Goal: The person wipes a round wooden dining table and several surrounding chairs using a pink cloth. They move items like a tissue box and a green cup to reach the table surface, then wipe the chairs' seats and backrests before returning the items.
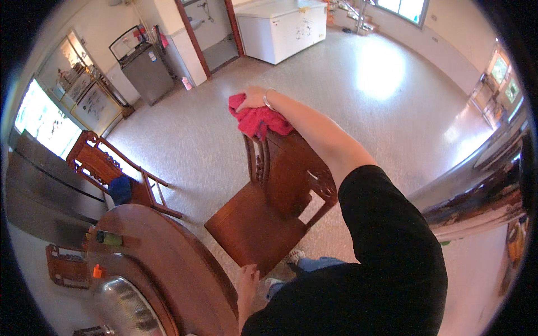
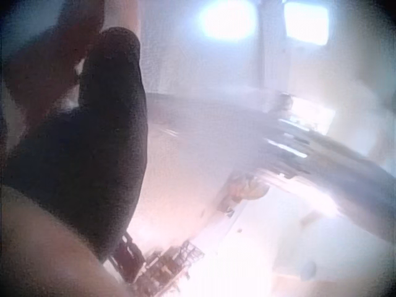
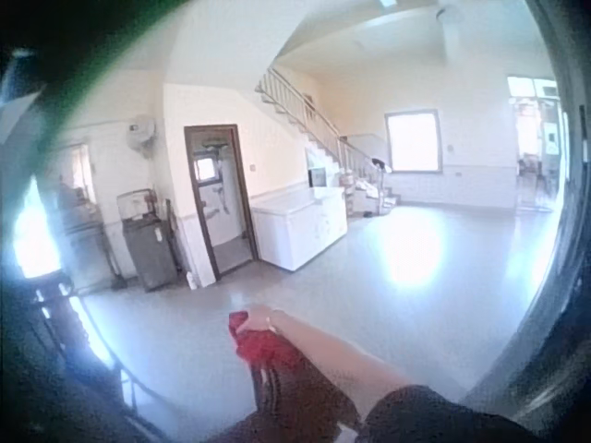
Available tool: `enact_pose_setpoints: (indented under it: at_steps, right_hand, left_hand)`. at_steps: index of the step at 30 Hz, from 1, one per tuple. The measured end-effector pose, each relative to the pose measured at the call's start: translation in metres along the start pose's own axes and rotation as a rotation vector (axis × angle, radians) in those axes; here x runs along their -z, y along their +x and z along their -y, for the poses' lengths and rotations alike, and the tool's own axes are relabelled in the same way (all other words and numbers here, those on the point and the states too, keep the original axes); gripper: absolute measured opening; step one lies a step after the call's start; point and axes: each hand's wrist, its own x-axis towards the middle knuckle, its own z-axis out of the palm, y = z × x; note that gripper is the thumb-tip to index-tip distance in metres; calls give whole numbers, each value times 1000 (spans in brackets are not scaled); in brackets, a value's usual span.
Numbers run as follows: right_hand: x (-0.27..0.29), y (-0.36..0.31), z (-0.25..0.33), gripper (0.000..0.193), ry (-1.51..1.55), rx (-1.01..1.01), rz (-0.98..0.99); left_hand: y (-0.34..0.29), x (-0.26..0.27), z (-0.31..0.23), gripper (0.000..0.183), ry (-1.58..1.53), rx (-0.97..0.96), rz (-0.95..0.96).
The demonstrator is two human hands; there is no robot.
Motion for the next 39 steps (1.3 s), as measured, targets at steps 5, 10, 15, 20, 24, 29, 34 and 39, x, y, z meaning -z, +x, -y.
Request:
enact_pose_setpoints:
  at_steps: [5, 10, 15, 20, 24, 29, 34, 39]
  right_hand:
    - [-5, -66, -14, 93, 79, 45, -105]
    - [-11, -115, -11, 78, 27, 29, -256]
    - [-4, -165, -10, 50, -5, 154, -251]
    - [0, -247, -7, 41, 268, 102, -234]
    - [-36, -301, -6, 39, 228, 119, -648]
    - [-102, -357, 11, 52, 122, -55, -1097]
    - [-171, -371, -26, 56, 186, -77, -1100]
    - [-191, -381, -80, 47, 292, 194, -917]
  left_hand:
    - [4, 4, -23, 24, 149, -35, 16]
    - [18, 9, -21, 25, 261, -70, 83]
    - [26, 10, -21, 24, 138, -185, 55]
    - [25, 11, -30, 23, 89, -277, 62]
    - [42, 29, -54, 24, 150, -434, 4]
    - [88, 53, -120, 24, 96, -535, -67]
    - [152, 65, -218, 33, -22, -645, -209]
    - [229, 65, -325, 50, -15, -639, -504]
